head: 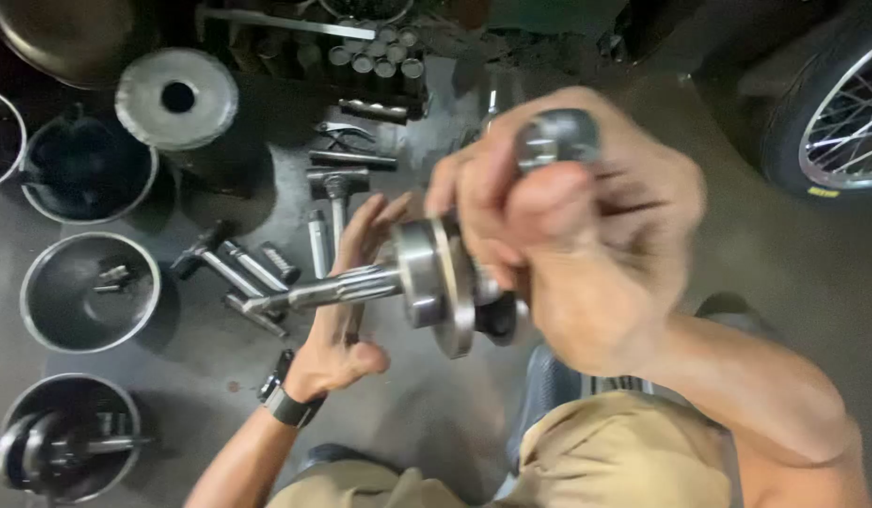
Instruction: The person sits on the workshop floor and fits a bearing onto a motorcycle crankshaft, seating it by hand and tapping it with a hammer. They then place the crankshaft on a blue block and rotate the shaft against a dial indicator gauge, repositioning the gauge and the crankshaft to check the shaft.
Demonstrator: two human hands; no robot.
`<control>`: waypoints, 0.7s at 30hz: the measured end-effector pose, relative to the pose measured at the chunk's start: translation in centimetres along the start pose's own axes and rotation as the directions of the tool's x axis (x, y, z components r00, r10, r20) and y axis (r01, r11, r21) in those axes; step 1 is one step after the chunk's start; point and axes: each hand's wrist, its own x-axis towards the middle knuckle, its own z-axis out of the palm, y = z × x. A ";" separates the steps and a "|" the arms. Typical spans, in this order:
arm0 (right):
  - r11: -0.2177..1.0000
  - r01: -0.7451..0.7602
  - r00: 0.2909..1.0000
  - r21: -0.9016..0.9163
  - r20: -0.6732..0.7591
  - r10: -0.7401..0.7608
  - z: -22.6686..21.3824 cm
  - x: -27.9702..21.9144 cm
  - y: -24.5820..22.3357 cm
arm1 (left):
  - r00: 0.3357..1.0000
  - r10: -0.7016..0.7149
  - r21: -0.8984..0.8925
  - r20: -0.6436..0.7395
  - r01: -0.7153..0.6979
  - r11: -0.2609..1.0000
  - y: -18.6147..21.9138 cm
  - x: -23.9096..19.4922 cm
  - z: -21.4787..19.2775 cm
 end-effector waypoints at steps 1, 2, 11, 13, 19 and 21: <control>1.000 -0.003 1.000 0.009 -0.001 0.003 -1.9 -0.3 0.0 | 1.000 -0.007 0.005 -0.004 0.007 1.000 0.3 1.4 1.4; 1.000 -0.001 1.000 0.012 -0.026 0.001 -3.9 -0.6 0.0 | 0.999 -0.034 0.053 0.040 0.032 0.998 0.6 2.9 2.8; 0.966 0.007 0.986 0.258 -0.160 0.036 -16.1 -0.9 -1.2 | 0.999 0.027 0.087 -0.026 -0.024 0.996 3.2 13.9 15.9; 0.953 -0.013 0.983 0.302 -0.171 0.068 -17.3 0.2 -0.1 | 0.998 0.012 0.043 -0.067 -0.009 0.999 1.4 14.1 15.8; 0.970 -0.241 0.957 -0.032 0.157 0.243 -24.4 2.4 10.7 | 0.938 -0.319 -0.532 -0.136 0.202 0.822 -5.6 12.8 12.9; 0.676 -0.693 0.719 -0.251 -0.312 0.621 -28.7 -0.2 16.1 | 0.939 -0.334 -0.687 -0.089 0.184 0.703 -8.2 11.8 11.4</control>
